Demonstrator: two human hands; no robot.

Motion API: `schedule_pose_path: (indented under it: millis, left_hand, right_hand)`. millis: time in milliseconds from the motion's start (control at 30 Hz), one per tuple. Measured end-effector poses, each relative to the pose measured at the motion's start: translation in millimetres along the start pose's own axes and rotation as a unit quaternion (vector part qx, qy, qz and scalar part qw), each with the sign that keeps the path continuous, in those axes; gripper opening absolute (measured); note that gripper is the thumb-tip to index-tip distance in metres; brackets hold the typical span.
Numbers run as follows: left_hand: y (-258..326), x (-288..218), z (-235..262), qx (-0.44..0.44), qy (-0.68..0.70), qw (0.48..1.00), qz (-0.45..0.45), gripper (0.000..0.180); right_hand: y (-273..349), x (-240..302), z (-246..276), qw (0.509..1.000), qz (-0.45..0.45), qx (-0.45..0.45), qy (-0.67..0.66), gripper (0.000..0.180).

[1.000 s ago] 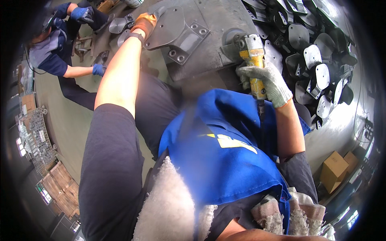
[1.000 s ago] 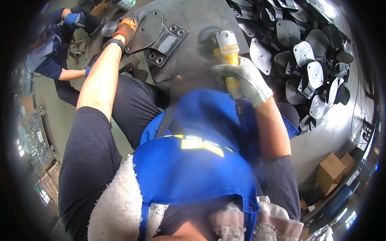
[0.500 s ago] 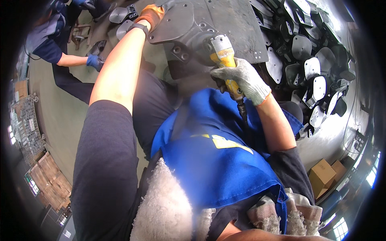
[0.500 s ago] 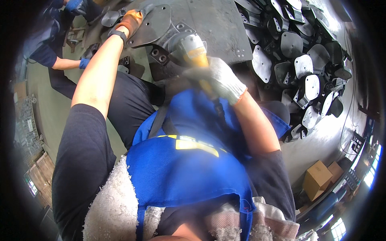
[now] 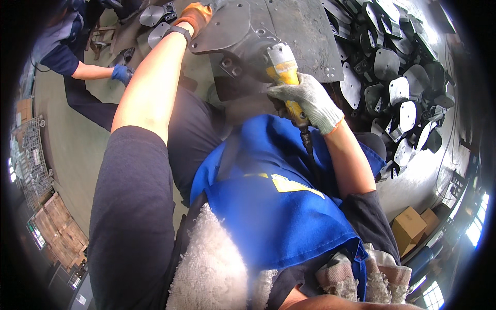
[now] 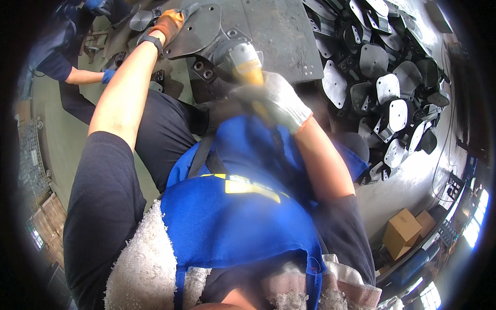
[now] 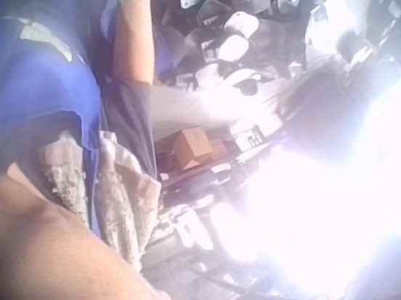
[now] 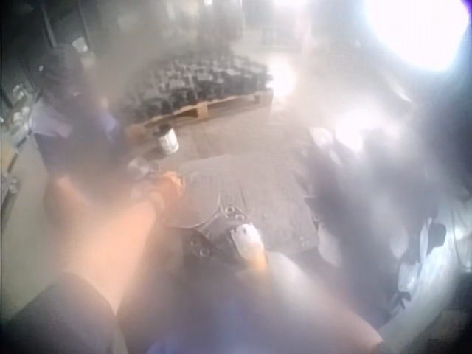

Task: The person sits on the floor and uses a handheld angle grinder to smooth the edges of metal parts. They pick up each part from a nearby pile, grind it, and place it back down, repeating the process continuously.

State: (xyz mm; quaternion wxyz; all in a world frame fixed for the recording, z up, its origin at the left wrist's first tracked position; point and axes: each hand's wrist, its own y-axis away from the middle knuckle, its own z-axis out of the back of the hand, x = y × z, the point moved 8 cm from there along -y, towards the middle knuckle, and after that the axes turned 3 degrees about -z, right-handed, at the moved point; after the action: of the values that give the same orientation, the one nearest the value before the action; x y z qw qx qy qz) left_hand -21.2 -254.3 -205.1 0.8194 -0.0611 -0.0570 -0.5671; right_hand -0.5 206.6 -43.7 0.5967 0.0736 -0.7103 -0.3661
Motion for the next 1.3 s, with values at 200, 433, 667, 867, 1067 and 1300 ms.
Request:
schedule_pose_path:
  millis: [200,433,667,867,1067,1300]
  left_hand:
    - [1.7,0.5,2.4,-0.012,0.050,0.997,0.055,0.044]
    - [0.1,17.3,-19.9,0.003,-0.021,1.000,-0.017,0.040]
    - [-2.3,-3.5,-12.2,0.010,-0.051,0.998,-0.035,0.039]
    - [2.4,-4.3,-9.3,0.010,-0.057,0.997,-0.043,0.038]
    - [9.0,-2.9,-8.2,0.011,-0.063,0.997,-0.047,0.038]
    - [12.4,-3.1,-9.2,0.014,-0.071,0.996,-0.051,0.037]
  right_hand:
    - [3.6,-8.6,7.0,1.000,-0.022,-0.003,-0.010,0.027]
    - [-1.0,-8.7,-6.4,0.999,-0.026,0.020,0.020,0.027]
    - [9.2,-21.5,-6.0,0.999,-0.053,0.012,0.004,0.027]
    - [6.6,-10.8,-19.2,0.997,-0.051,0.008,0.059,0.027]
    - [4.7,-19.9,-15.3,0.995,-0.024,-0.002,0.098,0.026]
    - [7.4,-20.7,-19.0,0.990,-0.031,0.002,0.137,0.034]
